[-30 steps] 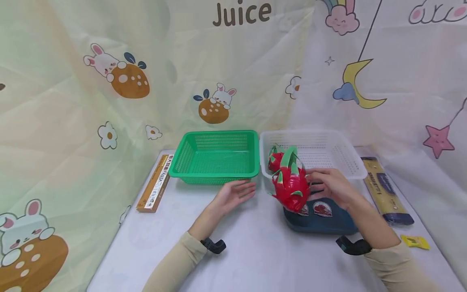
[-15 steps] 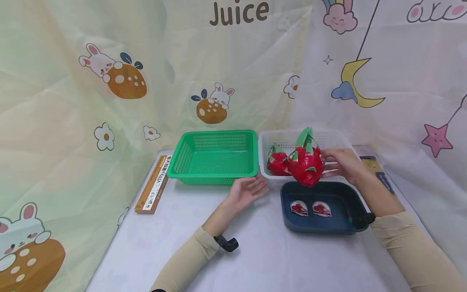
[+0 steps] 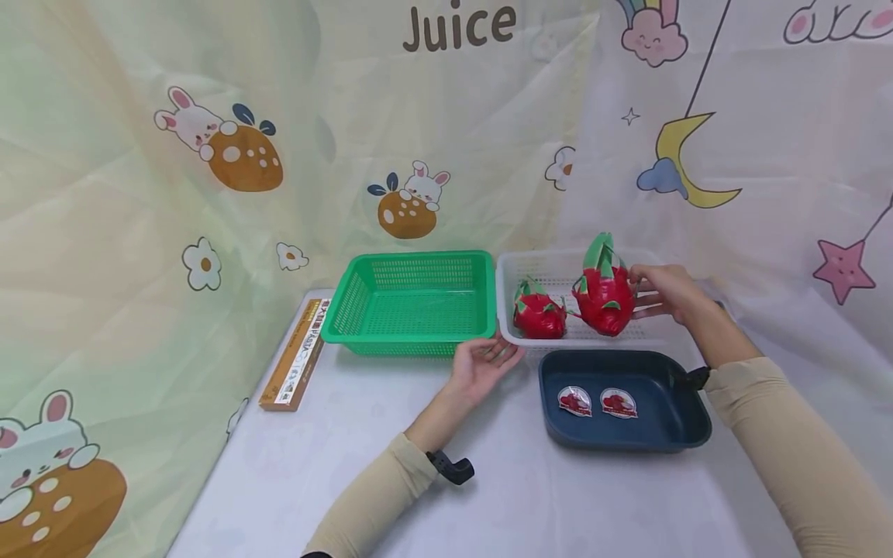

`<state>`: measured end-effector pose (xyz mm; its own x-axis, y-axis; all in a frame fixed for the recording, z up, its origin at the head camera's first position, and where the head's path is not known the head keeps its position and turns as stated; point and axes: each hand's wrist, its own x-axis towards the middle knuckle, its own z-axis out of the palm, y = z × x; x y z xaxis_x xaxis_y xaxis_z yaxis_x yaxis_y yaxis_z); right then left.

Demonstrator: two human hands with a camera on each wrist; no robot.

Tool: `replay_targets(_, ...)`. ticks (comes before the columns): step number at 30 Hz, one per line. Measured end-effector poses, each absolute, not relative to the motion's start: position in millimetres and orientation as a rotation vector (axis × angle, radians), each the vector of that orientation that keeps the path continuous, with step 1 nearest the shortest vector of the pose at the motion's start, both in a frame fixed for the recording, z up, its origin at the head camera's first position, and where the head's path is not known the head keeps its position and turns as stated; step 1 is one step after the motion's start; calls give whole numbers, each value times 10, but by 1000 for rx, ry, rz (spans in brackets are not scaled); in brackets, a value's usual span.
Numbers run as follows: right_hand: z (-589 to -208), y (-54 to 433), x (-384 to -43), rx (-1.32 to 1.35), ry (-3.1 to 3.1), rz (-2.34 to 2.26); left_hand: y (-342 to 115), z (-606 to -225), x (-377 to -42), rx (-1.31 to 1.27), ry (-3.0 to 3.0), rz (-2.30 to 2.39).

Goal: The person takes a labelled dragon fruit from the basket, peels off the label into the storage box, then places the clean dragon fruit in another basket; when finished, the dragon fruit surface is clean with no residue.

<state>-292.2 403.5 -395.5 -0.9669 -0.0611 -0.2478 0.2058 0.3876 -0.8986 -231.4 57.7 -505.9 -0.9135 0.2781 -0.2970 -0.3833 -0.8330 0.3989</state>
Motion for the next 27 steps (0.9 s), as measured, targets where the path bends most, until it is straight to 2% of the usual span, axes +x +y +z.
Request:
replay_targets(11,-4168,4099,-3242,167,2366,-1511,651,-5079,-2320,-371,560,2788)
replay_targets(27,-4561,4214,-3475,229,2136,-1532,624,-5175,-2345,-281,511,2770)
